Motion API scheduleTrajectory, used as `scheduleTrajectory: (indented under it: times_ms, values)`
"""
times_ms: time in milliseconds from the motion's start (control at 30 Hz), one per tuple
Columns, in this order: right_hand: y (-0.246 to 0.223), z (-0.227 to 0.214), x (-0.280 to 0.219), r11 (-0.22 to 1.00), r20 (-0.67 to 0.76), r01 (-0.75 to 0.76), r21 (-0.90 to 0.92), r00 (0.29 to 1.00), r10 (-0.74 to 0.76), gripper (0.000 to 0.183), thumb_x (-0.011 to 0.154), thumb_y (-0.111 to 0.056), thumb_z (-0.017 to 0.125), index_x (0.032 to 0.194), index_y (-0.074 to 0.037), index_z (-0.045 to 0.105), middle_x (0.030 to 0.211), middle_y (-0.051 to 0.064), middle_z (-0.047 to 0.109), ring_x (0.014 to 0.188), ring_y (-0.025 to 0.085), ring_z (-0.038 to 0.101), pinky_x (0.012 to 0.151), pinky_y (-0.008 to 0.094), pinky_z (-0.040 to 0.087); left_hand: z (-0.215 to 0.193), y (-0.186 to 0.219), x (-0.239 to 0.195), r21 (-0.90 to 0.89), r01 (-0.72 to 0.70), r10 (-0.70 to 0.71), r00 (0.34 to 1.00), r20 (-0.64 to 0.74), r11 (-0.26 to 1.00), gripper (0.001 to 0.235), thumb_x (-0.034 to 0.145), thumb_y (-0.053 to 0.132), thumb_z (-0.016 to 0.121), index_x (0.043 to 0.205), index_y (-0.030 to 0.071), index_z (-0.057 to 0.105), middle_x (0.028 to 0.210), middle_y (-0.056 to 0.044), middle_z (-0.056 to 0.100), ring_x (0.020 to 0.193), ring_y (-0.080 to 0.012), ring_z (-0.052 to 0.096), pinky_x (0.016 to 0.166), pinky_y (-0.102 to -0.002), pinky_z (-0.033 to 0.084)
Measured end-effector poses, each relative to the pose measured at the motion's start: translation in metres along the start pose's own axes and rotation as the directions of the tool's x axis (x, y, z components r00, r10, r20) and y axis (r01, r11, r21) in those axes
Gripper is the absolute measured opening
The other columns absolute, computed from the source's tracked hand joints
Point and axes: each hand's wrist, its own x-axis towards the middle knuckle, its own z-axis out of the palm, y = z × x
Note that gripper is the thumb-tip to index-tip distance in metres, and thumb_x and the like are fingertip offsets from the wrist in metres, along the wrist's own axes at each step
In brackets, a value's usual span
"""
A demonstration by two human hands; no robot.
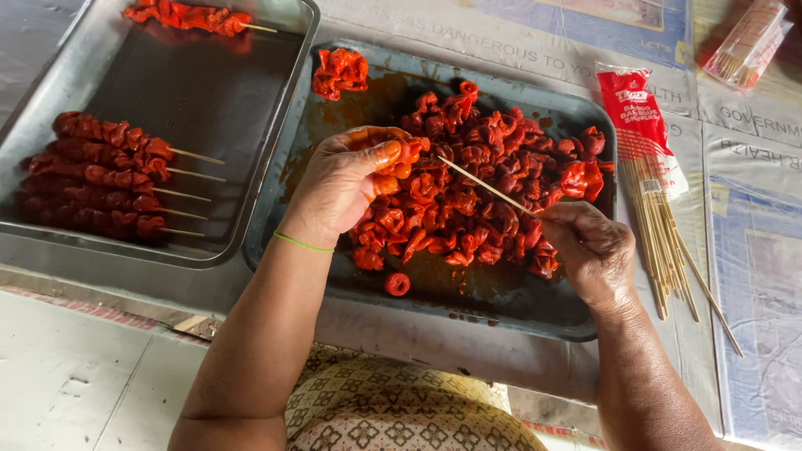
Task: The person skewers pieces of marinated red meat onto thin wooden sticks. They pick up the meat from a metal tray and thread it onto the skewers, then place the completed skewers into a separate tray. The process is repeated continuously throughout the video.
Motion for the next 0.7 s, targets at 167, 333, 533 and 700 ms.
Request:
scheduleTrajectory:
  times_ms: [167,333,533,700]
  values:
    - [-0.002,0.001,0.001,0.995,-0.003,-0.083,0.056,0.997,0.083,0.013,0.094,0.003,0.07,0.104,-0.004,0.073,0.087,-0.002,0.068,0.066,0.001,0.053,0.058,0.02,0.043,0.001,-0.003,0.0,-0.061,0.01,-0.005,0.997,0.082,0.998,0.02,0.095,0.004,0.071,0.114,-0.004,0.071,0.11,-0.016,0.075,0.097,-0.0212,0.072,0.082,-0.033,0.059]
    - [-0.002,0.002,0.0,0.99,0.012,-0.119,0.079,0.993,0.118,0.013,0.094,0.003,0.07,0.104,-0.005,0.074,0.085,-0.002,0.068,0.065,0.002,0.052,0.056,0.02,0.041,0.005,-0.005,-0.004,-0.024,0.043,-0.037,0.98,0.194,0.999,0.018,0.098,0.003,0.071,0.113,-0.006,0.072,0.106,-0.016,0.074,0.094,-0.0235,0.071,0.082,-0.032,0.058]
    - [-0.006,-0.002,0.0,0.99,0.049,-0.104,0.097,0.994,0.099,0.016,0.093,0.006,0.068,0.103,-0.004,0.075,0.085,-0.002,0.067,0.068,0.002,0.054,0.058,0.02,0.043,0.013,0.0,-0.006,0.011,0.135,-0.135,0.982,0.135,0.991,0.019,0.093,0.003,0.07,0.109,-0.005,0.072,0.104,-0.013,0.076,0.094,-0.0218,0.073,0.08,-0.031,0.06]
    - [-0.008,-0.009,-0.001,0.97,-0.013,-0.213,0.119,0.976,0.216,0.014,0.092,0.005,0.07,0.101,-0.004,0.074,0.083,0.0,0.069,0.068,0.005,0.059,0.058,0.021,0.046,0.007,-0.002,-0.006,-0.042,0.078,-0.067,0.972,0.224,0.996,0.015,0.098,0.002,0.07,0.111,-0.006,0.072,0.103,-0.016,0.075,0.088,-0.0216,0.07,0.07,-0.027,0.054]
